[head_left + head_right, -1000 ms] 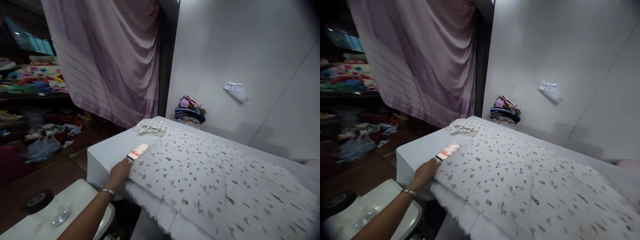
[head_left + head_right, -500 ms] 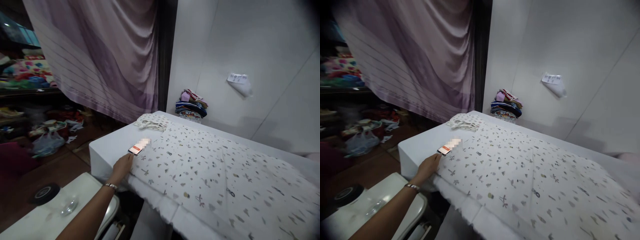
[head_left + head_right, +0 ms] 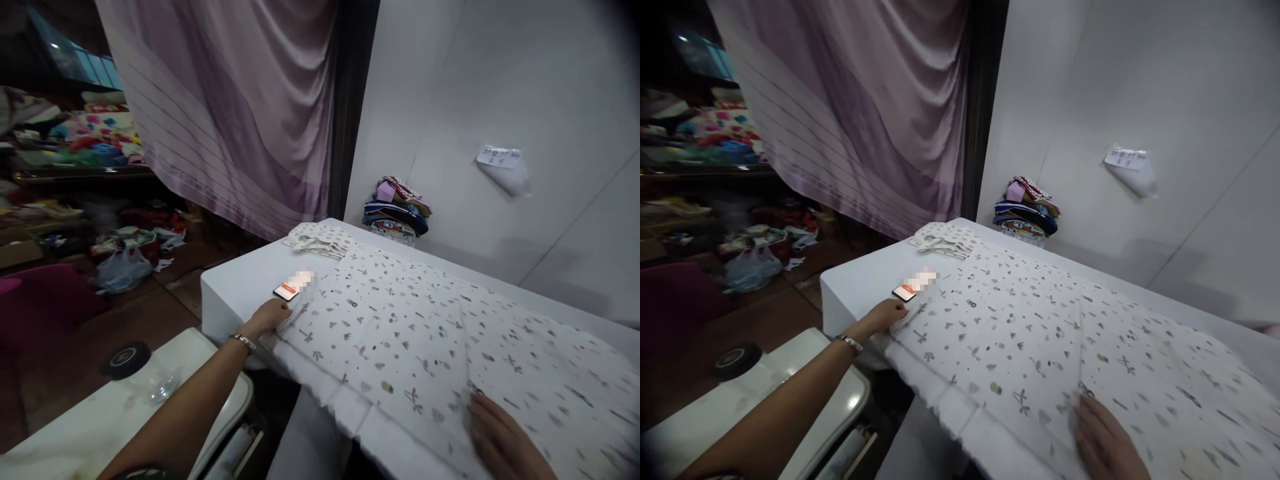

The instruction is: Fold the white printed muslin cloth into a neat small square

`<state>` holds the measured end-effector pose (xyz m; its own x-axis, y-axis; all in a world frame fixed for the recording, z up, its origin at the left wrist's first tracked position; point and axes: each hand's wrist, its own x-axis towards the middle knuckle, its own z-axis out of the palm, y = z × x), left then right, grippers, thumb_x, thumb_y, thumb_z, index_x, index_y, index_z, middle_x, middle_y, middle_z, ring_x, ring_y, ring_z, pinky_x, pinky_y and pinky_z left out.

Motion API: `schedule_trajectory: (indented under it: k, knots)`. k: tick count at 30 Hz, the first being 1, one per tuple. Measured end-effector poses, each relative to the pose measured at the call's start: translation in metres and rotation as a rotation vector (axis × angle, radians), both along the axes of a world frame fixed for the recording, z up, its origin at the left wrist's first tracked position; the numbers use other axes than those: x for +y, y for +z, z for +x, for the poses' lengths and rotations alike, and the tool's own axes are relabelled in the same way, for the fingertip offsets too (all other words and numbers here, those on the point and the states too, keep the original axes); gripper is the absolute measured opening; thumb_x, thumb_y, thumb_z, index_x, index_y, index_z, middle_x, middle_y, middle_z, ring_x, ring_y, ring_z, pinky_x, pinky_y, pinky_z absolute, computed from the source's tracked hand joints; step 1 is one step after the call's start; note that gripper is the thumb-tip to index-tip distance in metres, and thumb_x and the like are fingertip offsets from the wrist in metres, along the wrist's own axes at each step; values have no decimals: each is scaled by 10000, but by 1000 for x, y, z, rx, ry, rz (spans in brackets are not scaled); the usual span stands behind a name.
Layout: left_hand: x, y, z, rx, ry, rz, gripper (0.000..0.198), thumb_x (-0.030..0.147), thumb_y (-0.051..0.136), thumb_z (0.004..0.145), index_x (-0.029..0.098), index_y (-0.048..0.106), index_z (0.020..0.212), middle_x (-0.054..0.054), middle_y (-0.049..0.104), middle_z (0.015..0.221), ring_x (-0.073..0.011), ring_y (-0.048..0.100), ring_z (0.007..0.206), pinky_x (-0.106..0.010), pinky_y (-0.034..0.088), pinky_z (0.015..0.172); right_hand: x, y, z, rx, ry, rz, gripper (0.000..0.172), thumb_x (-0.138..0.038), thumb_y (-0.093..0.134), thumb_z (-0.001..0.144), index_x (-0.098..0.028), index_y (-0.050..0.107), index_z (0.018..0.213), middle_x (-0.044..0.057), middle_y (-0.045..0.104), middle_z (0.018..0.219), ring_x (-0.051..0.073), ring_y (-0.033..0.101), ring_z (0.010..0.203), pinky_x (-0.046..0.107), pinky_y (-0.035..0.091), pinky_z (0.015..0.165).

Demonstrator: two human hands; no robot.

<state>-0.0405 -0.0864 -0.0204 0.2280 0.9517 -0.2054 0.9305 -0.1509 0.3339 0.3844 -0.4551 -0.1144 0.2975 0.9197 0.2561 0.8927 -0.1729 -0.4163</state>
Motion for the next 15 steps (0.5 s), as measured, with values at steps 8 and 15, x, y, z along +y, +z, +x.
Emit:
schedule_trajectory:
  k: [8, 15]
  knots:
    - [-20, 1, -19, 108, 50, 155, 267, 343, 357, 885, 180, 569, 892, -108, 678, 934, -246, 622, 868, -318, 392, 670, 43, -1, -56, -220, 210, 165, 331, -406, 490, 892, -256, 639, 1147, 60, 544, 1295, 247, 545, 1151, 404, 503, 948]
    - [-16, 5, -17, -20, -2, 32, 406, 545, 377, 844, 200, 554, 724, -44, 669, 790, -208, 602, 759, -284, 327, 582, 41, -9, -52, -366, 247, 257, 364, -354, 527, 879, -244, 577, 1223, 71, 514, 1325, 246, 564, 1123, 374, 546, 878]
